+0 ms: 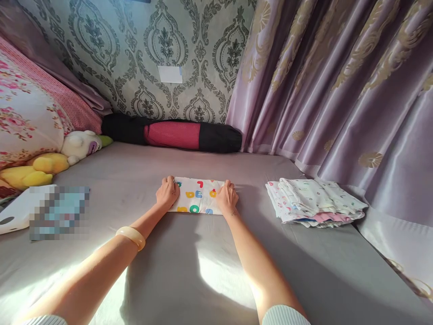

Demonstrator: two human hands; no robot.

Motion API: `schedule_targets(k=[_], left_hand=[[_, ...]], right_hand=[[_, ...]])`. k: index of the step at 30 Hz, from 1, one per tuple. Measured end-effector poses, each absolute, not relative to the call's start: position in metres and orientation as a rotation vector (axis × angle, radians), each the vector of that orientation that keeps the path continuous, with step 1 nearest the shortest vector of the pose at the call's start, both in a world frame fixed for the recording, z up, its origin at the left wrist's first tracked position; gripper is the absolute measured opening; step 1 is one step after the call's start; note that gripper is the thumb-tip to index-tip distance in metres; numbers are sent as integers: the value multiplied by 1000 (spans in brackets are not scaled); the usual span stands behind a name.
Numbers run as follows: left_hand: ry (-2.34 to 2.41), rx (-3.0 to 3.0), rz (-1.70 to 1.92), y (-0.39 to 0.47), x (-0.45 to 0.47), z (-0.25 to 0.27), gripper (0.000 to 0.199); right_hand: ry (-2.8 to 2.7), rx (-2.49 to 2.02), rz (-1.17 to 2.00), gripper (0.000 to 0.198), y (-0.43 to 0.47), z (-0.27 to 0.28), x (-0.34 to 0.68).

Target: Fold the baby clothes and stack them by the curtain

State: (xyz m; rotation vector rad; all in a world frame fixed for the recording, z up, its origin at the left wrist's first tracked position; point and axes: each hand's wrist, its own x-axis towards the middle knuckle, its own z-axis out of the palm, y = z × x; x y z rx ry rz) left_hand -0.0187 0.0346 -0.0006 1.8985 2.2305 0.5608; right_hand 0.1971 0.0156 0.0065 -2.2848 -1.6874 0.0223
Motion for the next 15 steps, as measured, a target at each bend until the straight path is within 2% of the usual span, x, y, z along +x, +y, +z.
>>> schedule_targets(k=[9, 15], left_hand=[[2282, 2115, 428, 32, -21, 2, 31], [2012, 2419, 424, 29, -4, 9, 42]], right_hand=[[-1704, -2329, 159, 26, 20, 12, 201], [-1937, -2028, -108, 36, 15, 18, 181]])
